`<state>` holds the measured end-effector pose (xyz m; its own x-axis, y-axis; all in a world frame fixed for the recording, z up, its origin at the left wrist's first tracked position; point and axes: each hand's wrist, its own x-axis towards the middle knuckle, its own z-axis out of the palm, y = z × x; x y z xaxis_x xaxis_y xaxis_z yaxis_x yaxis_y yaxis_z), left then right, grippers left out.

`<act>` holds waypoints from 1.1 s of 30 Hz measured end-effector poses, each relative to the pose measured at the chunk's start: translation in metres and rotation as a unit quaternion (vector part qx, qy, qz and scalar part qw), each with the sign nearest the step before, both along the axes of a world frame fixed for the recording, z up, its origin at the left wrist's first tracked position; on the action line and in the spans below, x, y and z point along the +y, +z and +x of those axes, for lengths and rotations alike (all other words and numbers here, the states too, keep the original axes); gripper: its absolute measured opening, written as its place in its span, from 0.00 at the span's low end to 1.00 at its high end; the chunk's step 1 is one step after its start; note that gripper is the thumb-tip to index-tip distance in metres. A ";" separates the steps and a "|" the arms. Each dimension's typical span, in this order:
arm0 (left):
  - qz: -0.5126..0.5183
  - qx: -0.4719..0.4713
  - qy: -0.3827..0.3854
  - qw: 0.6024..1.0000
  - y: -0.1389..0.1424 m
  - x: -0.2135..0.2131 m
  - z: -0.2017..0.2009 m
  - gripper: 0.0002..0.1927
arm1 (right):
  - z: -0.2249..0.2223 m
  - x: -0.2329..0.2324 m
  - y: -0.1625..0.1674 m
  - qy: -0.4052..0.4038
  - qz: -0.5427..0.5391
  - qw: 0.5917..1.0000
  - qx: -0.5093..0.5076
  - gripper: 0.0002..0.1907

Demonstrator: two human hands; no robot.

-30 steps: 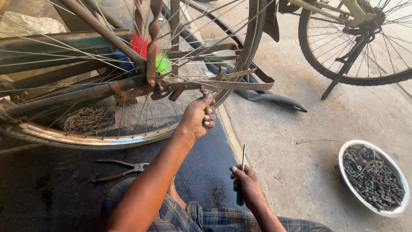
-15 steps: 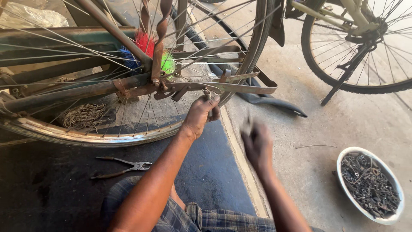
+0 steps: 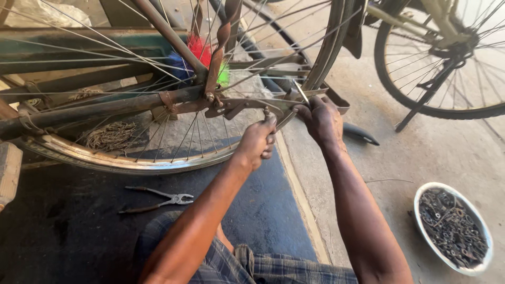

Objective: The person sits on the floor and repairs the rear brake of a bicycle. They use a screwdriver to adjust the brake arm and a spring, and pliers to manipulate a small metal clip. The person repeatedly attaches and detaches the spring and clip while tightening the screw.

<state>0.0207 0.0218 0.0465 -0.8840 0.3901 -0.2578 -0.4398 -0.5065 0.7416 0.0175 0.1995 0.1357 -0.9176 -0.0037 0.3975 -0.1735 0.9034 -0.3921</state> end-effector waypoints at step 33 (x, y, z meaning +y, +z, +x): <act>-0.654 0.339 0.106 0.668 0.046 -0.043 0.010 0.17 | -0.006 0.002 -0.012 0.021 -0.026 0.997 0.075 0.23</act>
